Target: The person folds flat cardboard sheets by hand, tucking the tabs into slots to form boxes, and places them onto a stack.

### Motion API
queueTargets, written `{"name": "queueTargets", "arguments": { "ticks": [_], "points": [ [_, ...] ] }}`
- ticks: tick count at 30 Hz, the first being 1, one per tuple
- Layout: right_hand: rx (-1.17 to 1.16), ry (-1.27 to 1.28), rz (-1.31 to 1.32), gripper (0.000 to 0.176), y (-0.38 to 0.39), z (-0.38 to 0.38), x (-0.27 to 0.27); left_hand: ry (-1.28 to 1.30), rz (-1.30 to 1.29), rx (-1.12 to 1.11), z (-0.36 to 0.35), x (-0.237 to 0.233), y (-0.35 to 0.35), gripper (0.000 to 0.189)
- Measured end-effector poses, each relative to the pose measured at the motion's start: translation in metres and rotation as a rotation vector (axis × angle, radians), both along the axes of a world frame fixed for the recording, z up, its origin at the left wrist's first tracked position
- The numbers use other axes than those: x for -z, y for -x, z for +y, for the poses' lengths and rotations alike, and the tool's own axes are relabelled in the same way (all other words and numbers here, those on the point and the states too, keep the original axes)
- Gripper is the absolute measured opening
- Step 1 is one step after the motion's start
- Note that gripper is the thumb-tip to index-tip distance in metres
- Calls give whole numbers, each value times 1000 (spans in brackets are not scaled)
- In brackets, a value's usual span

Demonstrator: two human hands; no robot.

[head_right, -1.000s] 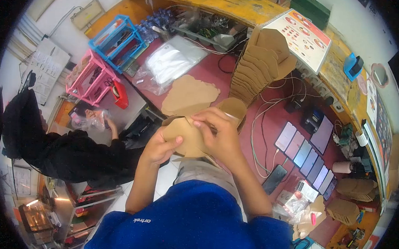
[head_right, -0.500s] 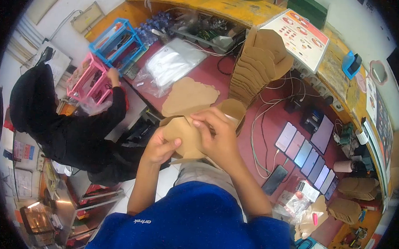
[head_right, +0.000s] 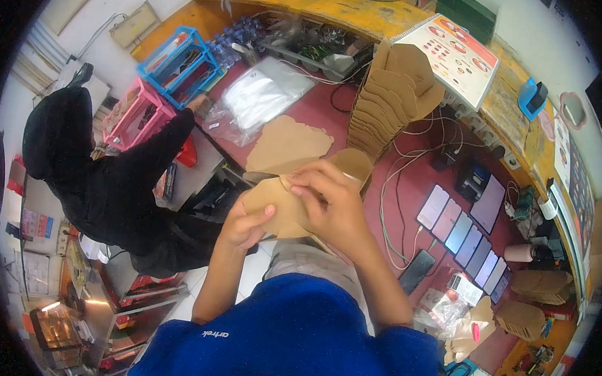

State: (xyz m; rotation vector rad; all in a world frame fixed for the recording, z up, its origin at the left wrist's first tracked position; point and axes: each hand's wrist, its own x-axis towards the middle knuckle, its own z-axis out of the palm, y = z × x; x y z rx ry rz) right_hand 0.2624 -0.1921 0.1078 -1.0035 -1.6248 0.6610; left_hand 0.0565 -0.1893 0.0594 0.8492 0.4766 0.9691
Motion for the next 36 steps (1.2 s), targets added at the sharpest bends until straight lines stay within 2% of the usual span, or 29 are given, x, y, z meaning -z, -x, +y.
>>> {"name": "queueTargets", "arguments": {
  "ticks": [6, 10, 19, 21, 22, 24, 28, 31, 34, 36],
  "points": [
    [8, -64, -150, 12, -6, 1, -1, 64, 41, -29, -3, -5, -4, 47],
    [-16, 31, -111, 13, -10, 1, 2, 56, 44, -2, -2, 3, -3, 46],
    [93, -121, -160, 16, -1, -4, 7, 40, 26, -40, 2, -7, -8, 42],
    [-4, 50, -37, 14, -10, 0, 11, 21, 45, -16, 3, -3, -7, 42],
    [-2, 50, -37, 14, -14, 2, 11, 10, 66, 4, 2, -1, -6, 42],
    [-122, 369, 154, 10, -21, 9, 11, 10, 87, 21, 0, -2, -7, 42],
    [-145, 390, 93, 12, -26, 14, 11, -39, 148, 32, 0, 1, -6, 42],
    [-131, 361, 173, 15, -24, 13, 13, -45, 151, 54, -1, 0, -1, 42],
    [-166, 409, 38, 15, -25, 12, 11, -38, 150, 66, 0, -1, 0, 43],
    [-137, 349, -27, 16, -22, 11, 11, -27, 139, 76, 1, 2, 2, 43]
  ]
}}
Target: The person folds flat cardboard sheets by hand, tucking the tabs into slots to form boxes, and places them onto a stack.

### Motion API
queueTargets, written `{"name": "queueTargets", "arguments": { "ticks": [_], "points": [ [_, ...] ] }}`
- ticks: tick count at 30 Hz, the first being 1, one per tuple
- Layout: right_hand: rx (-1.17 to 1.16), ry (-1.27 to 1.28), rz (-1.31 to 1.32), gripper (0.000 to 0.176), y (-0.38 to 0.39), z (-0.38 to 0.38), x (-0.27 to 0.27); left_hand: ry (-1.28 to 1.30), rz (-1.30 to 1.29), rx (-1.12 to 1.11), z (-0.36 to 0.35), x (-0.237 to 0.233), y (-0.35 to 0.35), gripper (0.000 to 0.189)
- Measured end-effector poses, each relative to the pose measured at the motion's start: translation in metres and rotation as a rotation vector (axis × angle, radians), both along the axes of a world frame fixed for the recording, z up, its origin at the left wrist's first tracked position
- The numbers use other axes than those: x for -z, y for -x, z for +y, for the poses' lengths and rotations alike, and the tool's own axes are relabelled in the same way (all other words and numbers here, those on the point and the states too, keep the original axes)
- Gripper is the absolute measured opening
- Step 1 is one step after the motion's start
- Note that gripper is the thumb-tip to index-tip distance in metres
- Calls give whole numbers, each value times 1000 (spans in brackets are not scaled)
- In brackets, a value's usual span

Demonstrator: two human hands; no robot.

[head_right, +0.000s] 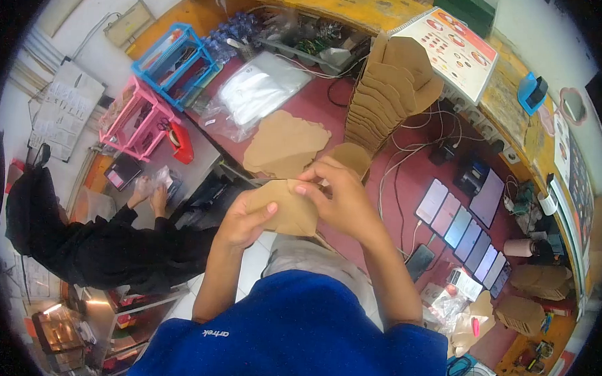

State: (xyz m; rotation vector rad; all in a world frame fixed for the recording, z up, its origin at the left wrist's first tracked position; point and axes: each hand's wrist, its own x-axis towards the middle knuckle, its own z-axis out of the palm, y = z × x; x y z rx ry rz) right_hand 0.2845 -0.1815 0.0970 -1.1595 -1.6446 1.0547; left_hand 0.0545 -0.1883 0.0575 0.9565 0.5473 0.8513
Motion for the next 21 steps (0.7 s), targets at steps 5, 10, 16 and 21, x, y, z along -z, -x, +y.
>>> {"name": "queueTargets", "arguments": {
  "ticks": [5, 10, 16, 21],
  "points": [
    [-36, 39, -81, 14, 2, 0, -6, 17, -20, 10, 0, 2, -1, 42],
    [-54, -15, -5, 13, 3, 5, 5, 49, -22, -17, 2, -1, 2, 41],
    [-10, -35, -12, 11, 5, 3, 4, 51, -61, 0, -1, 3, 0, 45],
    [8, -20, 11, 8, 7, 0, -10, 62, -63, -41, -4, 2, -5, 46]
  ]
}}
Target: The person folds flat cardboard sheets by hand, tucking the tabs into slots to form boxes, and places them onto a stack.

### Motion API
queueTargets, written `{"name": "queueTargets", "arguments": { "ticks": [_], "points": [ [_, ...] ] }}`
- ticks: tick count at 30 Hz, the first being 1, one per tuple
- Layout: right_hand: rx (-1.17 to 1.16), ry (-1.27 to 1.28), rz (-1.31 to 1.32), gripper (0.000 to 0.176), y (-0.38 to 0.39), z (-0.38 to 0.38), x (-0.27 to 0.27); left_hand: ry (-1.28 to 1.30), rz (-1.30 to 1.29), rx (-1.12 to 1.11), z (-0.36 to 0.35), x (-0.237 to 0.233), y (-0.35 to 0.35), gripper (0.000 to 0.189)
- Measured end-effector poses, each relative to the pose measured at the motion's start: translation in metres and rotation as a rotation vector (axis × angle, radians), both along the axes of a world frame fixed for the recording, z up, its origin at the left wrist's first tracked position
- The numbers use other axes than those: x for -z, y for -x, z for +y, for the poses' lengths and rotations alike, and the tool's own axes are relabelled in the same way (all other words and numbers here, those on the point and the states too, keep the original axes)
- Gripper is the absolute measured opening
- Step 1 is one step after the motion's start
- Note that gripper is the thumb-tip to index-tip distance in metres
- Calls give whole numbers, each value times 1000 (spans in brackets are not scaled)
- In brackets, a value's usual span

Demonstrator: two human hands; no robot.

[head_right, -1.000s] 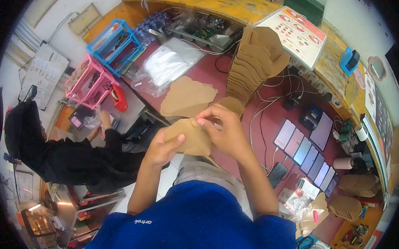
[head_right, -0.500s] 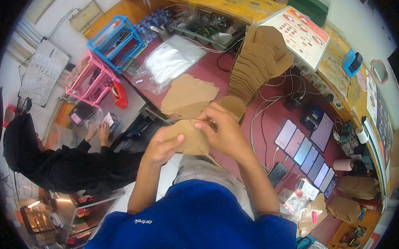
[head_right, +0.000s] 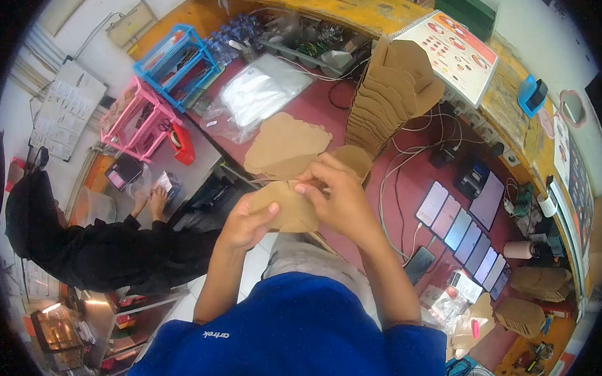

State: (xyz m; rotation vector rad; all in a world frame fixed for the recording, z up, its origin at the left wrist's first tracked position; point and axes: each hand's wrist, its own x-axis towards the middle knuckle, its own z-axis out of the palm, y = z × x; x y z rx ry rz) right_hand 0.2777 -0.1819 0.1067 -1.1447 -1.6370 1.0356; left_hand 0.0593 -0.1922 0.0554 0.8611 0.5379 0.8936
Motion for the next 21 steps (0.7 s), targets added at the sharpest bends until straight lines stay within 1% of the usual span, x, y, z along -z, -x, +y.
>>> {"name": "queueTargets", "arguments": {
  "ticks": [4, 7, 9, 11, 13, 14, 16, 19, 21],
  "points": [
    [29, -96, -52, 11, 0, 1, 0, -7, -14, -51, 0, -8, -7, 46],
    [72, -161, -94, 13, 6, 2, 5, -25, 12, -32, 5, -4, -3, 45],
    [195, -240, -151, 13, 15, -5, 4, -4, 14, -58, 6, -7, -4, 44],
    [236, -273, -141, 13, 21, -7, 10, 17, 19, -76, 8, -12, -6, 43],
    [278, -301, -135, 13, 21, -8, 12, -118, 258, -138, 8, -16, -11, 38],
    [294, -325, -141, 13, 19, -8, 11, -115, 257, -139, 7, -19, -11, 38],
    [312, -347, -143, 13, 19, -8, 9, -139, 446, -176, 5, -26, -11, 34],
    [308, -379, -148, 14, 20, -9, 7, -144, 424, -230, 3, -29, -15, 29],
    [279, -320, -105, 15, 18, -10, 6, -147, 384, -240, 3, -29, -18, 29]
  ]
}}
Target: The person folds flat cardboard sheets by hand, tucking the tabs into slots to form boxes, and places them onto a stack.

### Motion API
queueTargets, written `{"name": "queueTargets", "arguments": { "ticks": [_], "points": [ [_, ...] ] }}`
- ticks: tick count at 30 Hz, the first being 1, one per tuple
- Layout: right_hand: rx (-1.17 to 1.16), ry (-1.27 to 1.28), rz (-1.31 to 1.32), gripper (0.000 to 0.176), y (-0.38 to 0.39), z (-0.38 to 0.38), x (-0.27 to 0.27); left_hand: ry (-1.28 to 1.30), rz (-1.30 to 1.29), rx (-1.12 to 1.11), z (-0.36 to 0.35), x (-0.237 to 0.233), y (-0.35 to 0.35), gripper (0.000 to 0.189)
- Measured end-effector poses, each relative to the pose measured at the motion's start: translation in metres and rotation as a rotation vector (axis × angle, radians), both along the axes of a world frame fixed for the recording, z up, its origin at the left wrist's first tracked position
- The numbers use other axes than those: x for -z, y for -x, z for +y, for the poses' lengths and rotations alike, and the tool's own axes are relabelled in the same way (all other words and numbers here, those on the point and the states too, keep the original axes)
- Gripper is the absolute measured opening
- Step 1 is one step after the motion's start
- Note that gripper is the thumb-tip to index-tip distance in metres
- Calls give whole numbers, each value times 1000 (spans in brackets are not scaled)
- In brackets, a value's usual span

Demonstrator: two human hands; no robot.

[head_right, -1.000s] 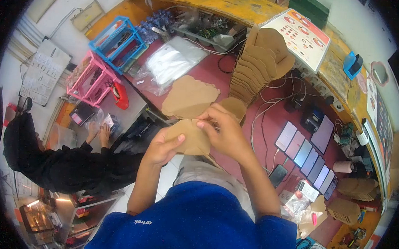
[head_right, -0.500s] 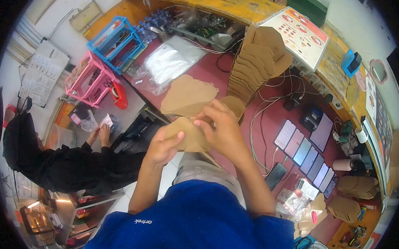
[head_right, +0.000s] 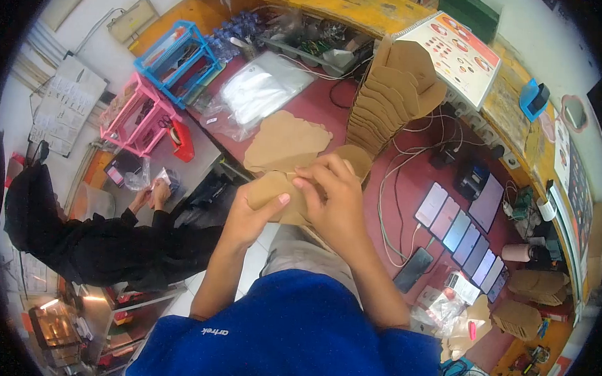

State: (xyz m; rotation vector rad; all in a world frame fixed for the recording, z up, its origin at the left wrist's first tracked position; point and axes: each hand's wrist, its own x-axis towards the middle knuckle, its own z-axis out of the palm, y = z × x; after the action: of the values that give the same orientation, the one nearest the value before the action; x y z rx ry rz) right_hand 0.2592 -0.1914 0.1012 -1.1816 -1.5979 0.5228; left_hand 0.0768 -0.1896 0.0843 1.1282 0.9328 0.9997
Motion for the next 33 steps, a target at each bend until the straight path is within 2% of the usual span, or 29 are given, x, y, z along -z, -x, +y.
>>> {"name": "queueTargets", "arguments": {
  "ticks": [5, 11, 13, 14, 15, 16, 17, 19, 20, 22, 23, 25, 26, 28, 29, 31, 32, 33],
  "points": [
    [82, -101, -116, 16, 8, -6, -5, -25, -68, -4, 4, 7, 0, 31],
    [148, -218, -121, 18, 14, -8, 8, -97, 8, 9, 5, 4, 11, 31],
    [137, -266, -103, 20, 7, -9, 11, -221, 30, 270, 8, -4, 29, 37],
    [97, -357, -144, 24, 5, -13, 12, -218, 31, 267, 9, -6, 35, 37],
    [57, -448, -187, 28, 4, -18, 13, -324, 28, 299, 11, -9, 40, 39],
    [40, -504, -231, 37, 6, -22, 13, -433, 25, 330, 12, -12, 42, 41],
    [39, -507, -232, 37, 7, -25, 15, -436, 24, 330, 10, -21, 38, 41],
    [-33, -560, -231, 41, 8, -26, 23, -655, 330, 184, 6, -41, 28, 37],
    [-34, -564, -231, 41, 9, -26, 26, -658, 331, 183, 3, -40, 29, 37],
    [4, -608, -225, 39, 9, -27, 32, -655, 616, 116, -7, -38, 30, 30],
    [5, -611, -224, 39, 9, -27, 38, -658, 617, 116, -8, -38, 30, 30],
    [-73, -531, -165, 42, 5, -30, 52, -848, 794, 74, -11, -38, 29, 23],
    [-76, -530, -161, 42, 4, -31, 57, -846, 798, 73, -11, -37, 30, 23],
    [-154, -283, -83, 67, 1, -32, 62, -1069, 1068, 216, -8, -35, 30, 24],
    [-158, -281, -83, 67, -4, -30, 57, -1064, 1069, 214, -7, -34, 28, 24],
    [-213, -151, -71, 95, -17, -21, 41, -1286, 1141, 331, -9, -31, 20, 21],
    [-205, -142, -71, 95, -20, -19, 40, -1283, 1133, 342, -12, -31, 18, 21],
    [-307, -16, -84, 102, -24, -17, 39, -1275, 1213, 427, -14, -34, 15, 27]
  ]
}}
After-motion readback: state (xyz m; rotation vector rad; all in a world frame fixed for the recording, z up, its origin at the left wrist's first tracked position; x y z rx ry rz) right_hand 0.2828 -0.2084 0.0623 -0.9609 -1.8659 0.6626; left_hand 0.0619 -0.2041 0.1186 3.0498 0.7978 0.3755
